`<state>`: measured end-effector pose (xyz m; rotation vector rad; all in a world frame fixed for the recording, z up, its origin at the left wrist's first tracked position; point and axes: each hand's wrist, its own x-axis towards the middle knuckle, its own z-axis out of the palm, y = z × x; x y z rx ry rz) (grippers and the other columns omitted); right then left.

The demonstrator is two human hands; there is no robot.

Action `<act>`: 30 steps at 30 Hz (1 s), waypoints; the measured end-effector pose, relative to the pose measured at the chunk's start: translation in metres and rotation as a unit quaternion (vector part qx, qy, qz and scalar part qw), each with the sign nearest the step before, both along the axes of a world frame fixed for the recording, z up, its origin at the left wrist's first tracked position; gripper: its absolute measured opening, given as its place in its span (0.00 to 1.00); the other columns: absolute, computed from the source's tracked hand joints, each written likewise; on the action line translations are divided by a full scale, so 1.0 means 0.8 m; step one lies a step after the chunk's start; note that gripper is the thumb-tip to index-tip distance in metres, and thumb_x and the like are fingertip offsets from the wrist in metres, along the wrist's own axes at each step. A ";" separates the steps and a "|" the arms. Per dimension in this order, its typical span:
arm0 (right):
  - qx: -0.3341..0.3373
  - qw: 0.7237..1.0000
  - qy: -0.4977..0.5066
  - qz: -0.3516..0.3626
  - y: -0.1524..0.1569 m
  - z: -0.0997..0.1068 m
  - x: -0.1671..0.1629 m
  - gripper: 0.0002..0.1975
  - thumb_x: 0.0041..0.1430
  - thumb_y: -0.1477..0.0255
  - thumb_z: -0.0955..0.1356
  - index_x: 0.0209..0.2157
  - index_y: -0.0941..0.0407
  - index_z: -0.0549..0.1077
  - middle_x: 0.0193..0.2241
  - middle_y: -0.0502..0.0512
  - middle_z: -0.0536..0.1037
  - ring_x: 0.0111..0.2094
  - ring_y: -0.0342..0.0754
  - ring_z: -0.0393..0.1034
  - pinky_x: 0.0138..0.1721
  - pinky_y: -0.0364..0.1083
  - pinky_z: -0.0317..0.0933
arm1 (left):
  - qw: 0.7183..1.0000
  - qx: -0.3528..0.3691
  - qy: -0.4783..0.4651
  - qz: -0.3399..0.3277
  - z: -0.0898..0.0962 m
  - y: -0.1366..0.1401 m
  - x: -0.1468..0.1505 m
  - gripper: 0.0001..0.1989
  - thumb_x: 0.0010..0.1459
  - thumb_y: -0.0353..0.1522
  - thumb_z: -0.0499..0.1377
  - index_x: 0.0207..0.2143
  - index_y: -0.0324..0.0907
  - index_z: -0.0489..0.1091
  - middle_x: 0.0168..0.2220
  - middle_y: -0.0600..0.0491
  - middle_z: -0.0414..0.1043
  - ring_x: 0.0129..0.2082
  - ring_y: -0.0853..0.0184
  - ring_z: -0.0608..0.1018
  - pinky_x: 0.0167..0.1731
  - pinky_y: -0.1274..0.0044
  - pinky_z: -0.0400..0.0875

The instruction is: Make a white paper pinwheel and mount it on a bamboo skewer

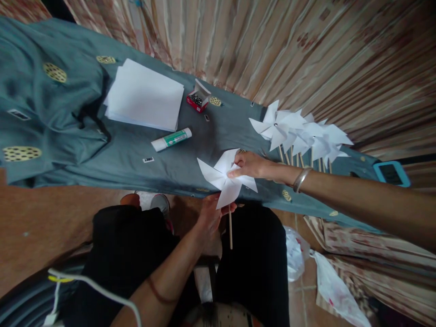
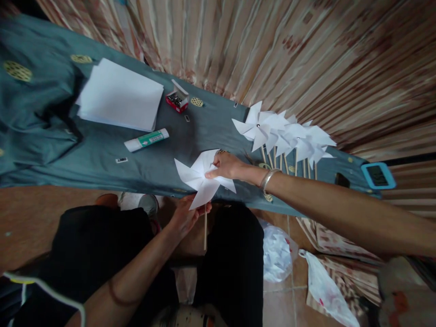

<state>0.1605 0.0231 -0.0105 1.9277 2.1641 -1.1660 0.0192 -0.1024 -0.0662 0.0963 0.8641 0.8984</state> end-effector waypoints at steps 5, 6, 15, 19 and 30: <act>-0.005 1.000 0.021 0.002 0.003 -0.007 0.005 0.13 0.36 0.64 0.78 0.23 0.54 0.75 0.23 0.51 0.76 0.26 0.47 0.69 0.24 0.44 0.57 | 1.000 0.007 -0.007 -0.009 -0.001 0.000 -0.002 0.17 0.34 0.39 0.72 0.22 0.34 0.75 0.18 0.49 0.73 0.19 0.69 0.73 0.23 0.76 0.69; -0.006 1.000 0.023 0.003 0.003 -0.008 0.006 0.13 0.36 0.63 0.78 0.22 0.54 0.75 0.23 0.51 0.76 0.26 0.47 0.69 0.24 0.44 0.57 | 1.000 0.006 -0.008 -0.008 -0.001 0.000 -0.002 0.17 0.35 0.39 0.72 0.22 0.34 0.75 0.18 0.49 0.73 0.19 0.69 0.73 0.24 0.76 0.70; -0.030 0.993 0.110 -0.025 -0.008 -0.003 0.007 0.17 0.35 0.59 0.78 0.22 0.54 0.75 0.22 0.51 0.78 0.25 0.47 0.71 0.23 0.43 0.60 | 0.998 -0.059 0.007 0.034 0.016 -0.002 0.007 0.03 0.48 0.26 0.62 0.23 0.36 0.74 0.22 0.49 0.77 0.22 0.66 0.78 0.30 0.74 0.76; -0.069 0.984 0.161 -0.037 -0.012 0.006 0.007 0.20 0.34 0.55 0.78 0.22 0.54 0.74 0.22 0.49 0.77 0.24 0.45 0.69 0.23 0.42 0.59 | 0.997 -0.065 0.010 0.043 0.029 -0.001 0.008 0.07 0.51 0.23 0.58 0.23 0.36 0.75 0.21 0.48 0.77 0.23 0.67 0.80 0.32 0.74 0.77; 0.045 0.954 0.251 -0.155 -0.041 0.020 0.031 0.23 0.46 0.51 0.73 0.35 0.56 0.78 0.29 0.52 0.81 0.29 0.46 0.71 0.31 0.44 0.63 | 0.998 0.020 0.045 0.038 0.041 0.005 -0.002 0.16 0.32 0.32 0.74 0.26 0.34 0.77 0.25 0.46 0.79 0.26 0.61 0.81 0.33 0.71 0.78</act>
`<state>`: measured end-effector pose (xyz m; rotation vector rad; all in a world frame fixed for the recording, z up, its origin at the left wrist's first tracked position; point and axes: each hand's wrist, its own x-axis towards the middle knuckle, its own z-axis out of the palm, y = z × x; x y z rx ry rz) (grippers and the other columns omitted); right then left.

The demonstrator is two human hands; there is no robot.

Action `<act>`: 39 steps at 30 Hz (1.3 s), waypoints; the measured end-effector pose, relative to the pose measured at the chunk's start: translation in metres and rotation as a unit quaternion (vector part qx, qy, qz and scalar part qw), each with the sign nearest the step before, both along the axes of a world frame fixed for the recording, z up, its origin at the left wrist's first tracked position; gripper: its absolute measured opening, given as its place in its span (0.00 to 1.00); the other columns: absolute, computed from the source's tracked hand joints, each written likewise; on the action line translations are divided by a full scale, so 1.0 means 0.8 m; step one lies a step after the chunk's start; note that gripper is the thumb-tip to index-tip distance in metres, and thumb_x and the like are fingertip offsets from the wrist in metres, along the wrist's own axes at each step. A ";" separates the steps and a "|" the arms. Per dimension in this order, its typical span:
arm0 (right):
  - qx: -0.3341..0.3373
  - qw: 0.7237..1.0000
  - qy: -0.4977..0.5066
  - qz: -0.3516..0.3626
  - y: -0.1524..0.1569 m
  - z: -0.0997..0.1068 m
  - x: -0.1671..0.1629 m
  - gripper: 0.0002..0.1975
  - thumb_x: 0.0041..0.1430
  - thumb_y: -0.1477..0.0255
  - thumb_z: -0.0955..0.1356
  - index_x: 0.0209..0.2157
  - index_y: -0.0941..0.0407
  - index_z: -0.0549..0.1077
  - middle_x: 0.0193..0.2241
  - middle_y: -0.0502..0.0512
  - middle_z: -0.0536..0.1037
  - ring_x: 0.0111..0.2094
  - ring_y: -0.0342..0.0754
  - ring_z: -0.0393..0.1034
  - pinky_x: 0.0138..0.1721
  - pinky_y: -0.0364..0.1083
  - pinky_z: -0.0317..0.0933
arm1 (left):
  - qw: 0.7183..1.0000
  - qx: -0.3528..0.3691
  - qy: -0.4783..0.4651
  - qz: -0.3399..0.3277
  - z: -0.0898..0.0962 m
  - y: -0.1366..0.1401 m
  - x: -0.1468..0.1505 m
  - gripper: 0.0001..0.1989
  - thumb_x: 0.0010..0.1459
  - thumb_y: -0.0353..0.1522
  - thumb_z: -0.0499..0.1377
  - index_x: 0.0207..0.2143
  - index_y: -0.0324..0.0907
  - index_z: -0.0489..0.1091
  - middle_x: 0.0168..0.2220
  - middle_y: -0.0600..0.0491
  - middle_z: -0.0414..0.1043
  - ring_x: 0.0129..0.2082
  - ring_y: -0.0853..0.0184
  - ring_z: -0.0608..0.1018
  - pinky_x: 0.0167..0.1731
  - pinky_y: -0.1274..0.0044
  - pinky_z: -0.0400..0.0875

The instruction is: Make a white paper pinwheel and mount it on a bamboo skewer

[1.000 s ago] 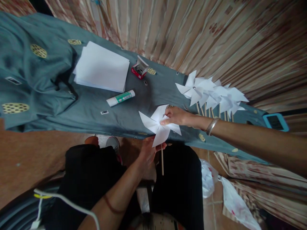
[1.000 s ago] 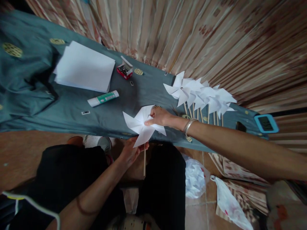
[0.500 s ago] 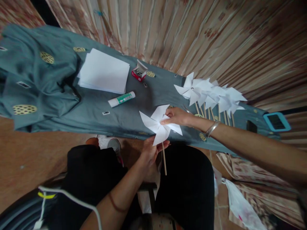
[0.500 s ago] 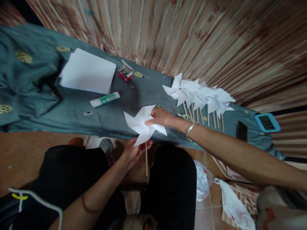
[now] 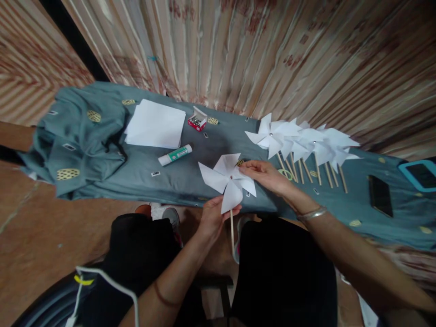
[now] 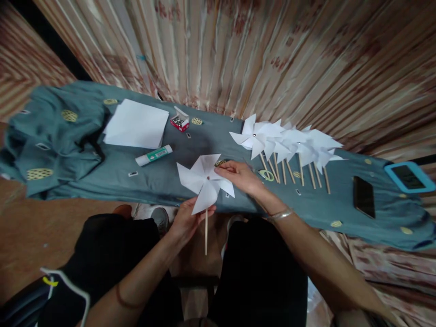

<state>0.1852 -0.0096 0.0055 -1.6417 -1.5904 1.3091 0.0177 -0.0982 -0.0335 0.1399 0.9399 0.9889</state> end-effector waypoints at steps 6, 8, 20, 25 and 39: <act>0.216 0.961 0.034 -0.168 -0.029 0.004 0.006 0.19 0.56 0.54 0.70 0.39 0.55 0.77 0.36 0.55 0.81 0.37 0.50 0.74 0.40 0.49 0.66 | 0.996 0.060 0.062 0.008 0.029 0.030 -0.009 0.20 0.29 0.38 0.75 0.26 0.35 0.79 0.22 0.48 0.78 0.26 0.61 0.81 0.29 0.74 0.76; 0.242 0.949 0.057 -0.193 -0.038 0.002 0.004 0.17 0.57 0.56 0.69 0.41 0.54 0.76 0.39 0.56 0.81 0.39 0.51 0.75 0.43 0.50 0.67 | 0.991 0.098 0.096 0.014 0.044 0.049 -0.010 0.18 0.29 0.37 0.75 0.25 0.36 0.79 0.22 0.49 0.78 0.28 0.61 0.81 0.29 0.75 0.75; 0.049 0.985 0.159 -0.038 -0.051 -0.028 -0.022 0.15 0.52 0.56 0.72 0.33 0.53 0.78 0.28 0.52 0.81 0.30 0.49 0.75 0.32 0.46 0.68 | 0.975 0.181 0.125 0.027 0.046 0.105 0.015 0.14 0.30 0.37 0.73 0.20 0.38 0.78 0.18 0.54 0.75 0.19 0.70 0.72 0.24 0.79 0.65; 0.047 0.982 0.179 -0.036 -0.050 -0.034 -0.034 0.12 0.51 0.59 0.72 0.27 0.53 0.76 0.24 0.50 0.79 0.26 0.45 0.72 0.28 0.44 0.65 | 0.970 0.196 0.140 0.018 0.040 0.110 0.011 0.13 0.32 0.38 0.73 0.20 0.40 0.78 0.16 0.55 0.73 0.22 0.68 0.74 0.23 0.79 0.63; 0.148 0.976 0.139 -0.074 -0.028 -0.012 -0.011 0.11 0.52 0.59 0.72 0.29 0.52 0.78 0.26 0.51 0.80 0.27 0.47 0.72 0.30 0.46 0.67 | 0.949 0.234 0.209 -0.004 0.033 0.109 0.008 0.12 0.35 0.36 0.73 0.25 0.41 0.81 0.24 0.54 0.79 0.31 0.65 0.77 0.39 0.75 0.69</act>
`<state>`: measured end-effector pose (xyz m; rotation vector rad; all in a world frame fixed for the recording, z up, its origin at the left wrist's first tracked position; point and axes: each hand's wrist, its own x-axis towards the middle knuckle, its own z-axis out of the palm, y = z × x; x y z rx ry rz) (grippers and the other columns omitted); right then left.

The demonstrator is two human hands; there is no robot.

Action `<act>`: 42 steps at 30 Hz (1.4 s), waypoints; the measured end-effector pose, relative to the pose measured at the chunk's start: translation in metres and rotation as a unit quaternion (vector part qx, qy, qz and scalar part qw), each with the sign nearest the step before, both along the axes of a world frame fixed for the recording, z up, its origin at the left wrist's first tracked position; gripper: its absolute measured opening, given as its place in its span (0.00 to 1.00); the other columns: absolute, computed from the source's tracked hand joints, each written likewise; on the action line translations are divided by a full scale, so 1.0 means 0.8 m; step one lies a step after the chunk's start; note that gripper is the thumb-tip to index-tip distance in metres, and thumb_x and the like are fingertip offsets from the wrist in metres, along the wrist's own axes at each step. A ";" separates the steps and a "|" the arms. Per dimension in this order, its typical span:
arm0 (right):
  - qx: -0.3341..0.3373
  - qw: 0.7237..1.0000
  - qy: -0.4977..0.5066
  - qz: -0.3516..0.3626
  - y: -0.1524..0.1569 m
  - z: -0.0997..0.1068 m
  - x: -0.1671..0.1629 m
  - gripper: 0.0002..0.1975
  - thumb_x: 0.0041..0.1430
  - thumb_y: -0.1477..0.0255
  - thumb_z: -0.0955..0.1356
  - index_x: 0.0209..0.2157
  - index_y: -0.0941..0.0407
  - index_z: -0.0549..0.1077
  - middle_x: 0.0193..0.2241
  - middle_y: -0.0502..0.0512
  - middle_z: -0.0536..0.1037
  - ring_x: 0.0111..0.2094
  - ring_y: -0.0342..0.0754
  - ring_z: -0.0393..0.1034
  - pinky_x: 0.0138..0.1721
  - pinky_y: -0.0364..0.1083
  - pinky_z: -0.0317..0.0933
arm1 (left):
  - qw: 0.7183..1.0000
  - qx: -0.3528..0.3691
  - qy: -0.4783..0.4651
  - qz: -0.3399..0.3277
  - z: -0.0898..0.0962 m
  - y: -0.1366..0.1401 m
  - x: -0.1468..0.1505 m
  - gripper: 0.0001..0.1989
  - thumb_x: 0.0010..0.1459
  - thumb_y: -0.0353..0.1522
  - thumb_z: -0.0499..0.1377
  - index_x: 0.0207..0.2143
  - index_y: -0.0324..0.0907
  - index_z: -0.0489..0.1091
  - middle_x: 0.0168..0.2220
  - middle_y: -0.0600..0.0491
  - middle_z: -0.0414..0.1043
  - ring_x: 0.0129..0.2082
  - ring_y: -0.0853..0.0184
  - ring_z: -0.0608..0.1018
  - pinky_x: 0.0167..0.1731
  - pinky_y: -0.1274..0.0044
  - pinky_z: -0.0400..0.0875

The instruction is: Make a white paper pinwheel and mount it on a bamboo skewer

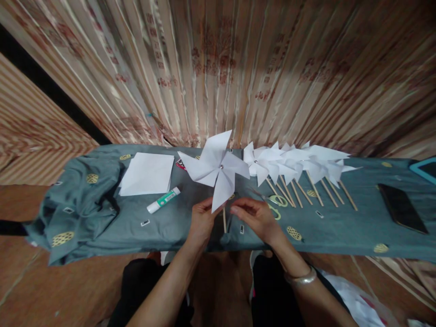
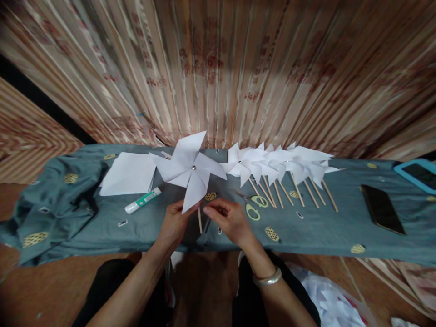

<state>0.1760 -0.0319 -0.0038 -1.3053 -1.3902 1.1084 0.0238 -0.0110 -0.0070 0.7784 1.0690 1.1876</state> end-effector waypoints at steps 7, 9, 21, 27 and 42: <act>0.141 0.959 -0.115 -0.218 0.021 0.015 0.049 0.18 0.56 0.61 0.71 0.47 0.53 0.74 0.43 0.57 0.80 0.42 0.52 0.74 0.45 0.52 0.66 | 0.998 -0.006 0.031 -0.057 -0.003 -0.001 0.002 0.12 0.35 0.36 0.73 0.25 0.41 0.81 0.22 0.54 0.78 0.29 0.64 0.77 0.35 0.75 0.68; 0.150 0.955 -0.139 -0.213 0.024 0.014 0.048 0.19 0.56 0.61 0.71 0.48 0.52 0.74 0.43 0.57 0.80 0.42 0.52 0.73 0.46 0.52 0.66 | 0.997 -0.002 0.032 -0.074 -0.004 -0.001 0.004 0.11 0.35 0.36 0.73 0.25 0.41 0.81 0.23 0.53 0.78 0.28 0.64 0.77 0.34 0.75 0.68; 0.083 0.982 -0.023 -0.166 0.019 0.008 0.037 0.11 0.53 0.64 0.72 0.37 0.53 0.75 0.28 0.49 0.78 0.30 0.46 0.71 0.37 0.47 0.64 | 0.997 -0.001 0.055 -0.049 -0.011 -0.001 0.004 0.11 0.36 0.33 0.72 0.27 0.39 0.81 0.29 0.51 0.81 0.33 0.61 0.79 0.40 0.73 0.72; 0.024 0.987 0.084 -0.135 0.014 0.012 0.021 0.17 0.46 0.61 0.75 0.38 0.52 0.75 0.28 0.50 0.82 0.30 0.47 0.75 0.35 0.47 0.68 | 1.000 0.002 0.007 -0.017 -0.009 -0.001 0.011 0.11 0.37 0.31 0.71 0.29 0.41 0.81 0.32 0.51 0.82 0.34 0.62 0.81 0.41 0.72 0.73; -0.057 0.979 0.186 -0.059 -0.004 0.032 -0.012 0.17 0.44 0.56 0.77 0.33 0.51 0.77 0.29 0.50 0.83 0.27 0.48 0.74 0.34 0.49 0.72 | 0.997 0.037 0.052 -0.046 -0.011 0.001 0.005 0.10 0.40 0.34 0.68 0.29 0.43 0.82 0.32 0.51 0.83 0.34 0.63 0.80 0.40 0.74 0.72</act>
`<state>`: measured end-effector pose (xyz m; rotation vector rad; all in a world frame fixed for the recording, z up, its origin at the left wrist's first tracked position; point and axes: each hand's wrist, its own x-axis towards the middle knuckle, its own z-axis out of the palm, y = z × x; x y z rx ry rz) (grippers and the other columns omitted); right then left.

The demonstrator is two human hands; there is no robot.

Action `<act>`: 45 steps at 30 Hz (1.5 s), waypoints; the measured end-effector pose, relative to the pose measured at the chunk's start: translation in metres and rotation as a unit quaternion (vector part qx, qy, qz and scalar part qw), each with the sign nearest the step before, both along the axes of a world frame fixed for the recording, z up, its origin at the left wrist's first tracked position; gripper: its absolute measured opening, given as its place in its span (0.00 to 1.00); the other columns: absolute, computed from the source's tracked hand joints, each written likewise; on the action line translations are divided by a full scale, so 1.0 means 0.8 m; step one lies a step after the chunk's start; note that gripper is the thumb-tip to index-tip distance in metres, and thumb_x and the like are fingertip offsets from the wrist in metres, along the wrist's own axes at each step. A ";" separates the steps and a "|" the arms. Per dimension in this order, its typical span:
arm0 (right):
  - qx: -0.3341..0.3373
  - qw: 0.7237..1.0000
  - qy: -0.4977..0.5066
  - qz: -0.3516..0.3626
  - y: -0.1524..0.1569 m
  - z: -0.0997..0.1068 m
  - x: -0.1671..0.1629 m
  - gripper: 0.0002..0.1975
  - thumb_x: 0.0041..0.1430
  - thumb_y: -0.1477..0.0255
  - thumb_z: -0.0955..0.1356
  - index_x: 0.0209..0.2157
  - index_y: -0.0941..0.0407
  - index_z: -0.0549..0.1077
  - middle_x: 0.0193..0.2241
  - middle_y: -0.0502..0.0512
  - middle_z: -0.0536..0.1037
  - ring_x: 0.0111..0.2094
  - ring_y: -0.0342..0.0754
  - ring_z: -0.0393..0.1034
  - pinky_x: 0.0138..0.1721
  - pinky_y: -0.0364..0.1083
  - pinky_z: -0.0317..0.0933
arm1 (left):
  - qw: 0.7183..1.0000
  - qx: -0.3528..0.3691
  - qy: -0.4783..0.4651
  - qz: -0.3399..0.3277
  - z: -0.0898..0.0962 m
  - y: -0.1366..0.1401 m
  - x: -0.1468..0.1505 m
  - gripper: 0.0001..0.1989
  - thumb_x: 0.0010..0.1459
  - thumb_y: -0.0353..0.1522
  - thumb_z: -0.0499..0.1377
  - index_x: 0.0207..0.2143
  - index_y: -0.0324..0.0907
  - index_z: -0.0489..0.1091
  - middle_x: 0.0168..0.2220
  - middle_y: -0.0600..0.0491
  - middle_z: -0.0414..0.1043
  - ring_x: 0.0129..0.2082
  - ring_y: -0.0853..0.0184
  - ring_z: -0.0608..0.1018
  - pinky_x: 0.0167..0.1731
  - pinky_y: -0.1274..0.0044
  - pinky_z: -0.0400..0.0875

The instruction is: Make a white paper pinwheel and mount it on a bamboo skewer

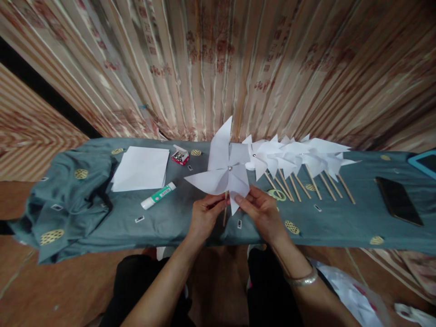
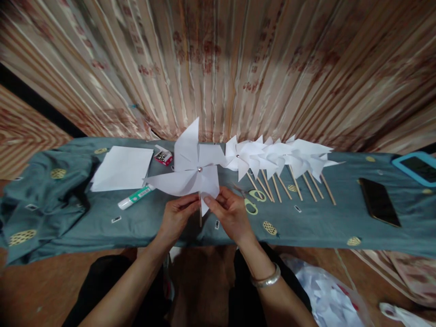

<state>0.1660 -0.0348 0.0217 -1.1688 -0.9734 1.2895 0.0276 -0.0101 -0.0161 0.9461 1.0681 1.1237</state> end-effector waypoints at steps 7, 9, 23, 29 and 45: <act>0.043 0.992 -0.076 0.091 -0.017 0.000 -0.005 0.15 0.54 0.59 0.73 0.38 0.54 0.78 0.28 0.52 0.82 0.27 0.45 0.75 0.32 0.44 0.69 | 0.997 0.049 0.053 -0.001 0.007 0.005 -0.012 0.10 0.45 0.32 0.64 0.31 0.41 0.83 0.32 0.51 0.81 0.33 0.65 0.78 0.36 0.77 0.69; 0.066 0.986 -0.111 0.110 -0.021 0.002 0.001 0.14 0.57 0.59 0.71 0.37 0.55 0.79 0.26 0.52 0.82 0.26 0.44 0.74 0.30 0.43 0.68 | 0.997 0.052 0.060 -0.002 0.008 0.005 -0.015 0.09 0.46 0.32 0.64 0.31 0.41 0.83 0.32 0.52 0.81 0.32 0.66 0.78 0.35 0.78 0.68; 0.165 0.943 -0.193 -0.217 0.022 -0.016 0.078 0.18 0.55 0.63 0.72 0.47 0.52 0.75 0.45 0.58 0.81 0.45 0.50 0.75 0.49 0.52 0.67 | 0.990 0.008 0.037 -0.133 0.013 -0.001 -0.008 0.10 0.40 0.38 0.70 0.26 0.42 0.82 0.25 0.54 0.78 0.28 0.69 0.74 0.30 0.80 0.65; 0.109 0.962 -0.133 -0.210 0.026 -0.011 0.080 0.15 0.48 0.61 0.75 0.37 0.54 0.78 0.30 0.52 0.82 0.31 0.45 0.74 0.34 0.46 0.67 | 0.988 0.003 0.038 -0.147 0.006 -0.004 -0.005 0.12 0.38 0.38 0.72 0.25 0.41 0.81 0.27 0.53 0.79 0.30 0.65 0.77 0.33 0.76 0.68; -0.001 0.989 -0.021 -0.149 0.010 -0.005 0.043 0.21 0.35 0.59 0.79 0.30 0.54 0.77 0.17 0.45 0.74 0.18 0.41 0.65 0.20 0.42 0.57 | 0.998 -0.031 0.003 -0.062 0.006 -0.001 -0.006 0.13 0.40 0.35 0.71 0.31 0.41 0.82 0.36 0.48 0.83 0.40 0.59 0.81 0.48 0.68 0.74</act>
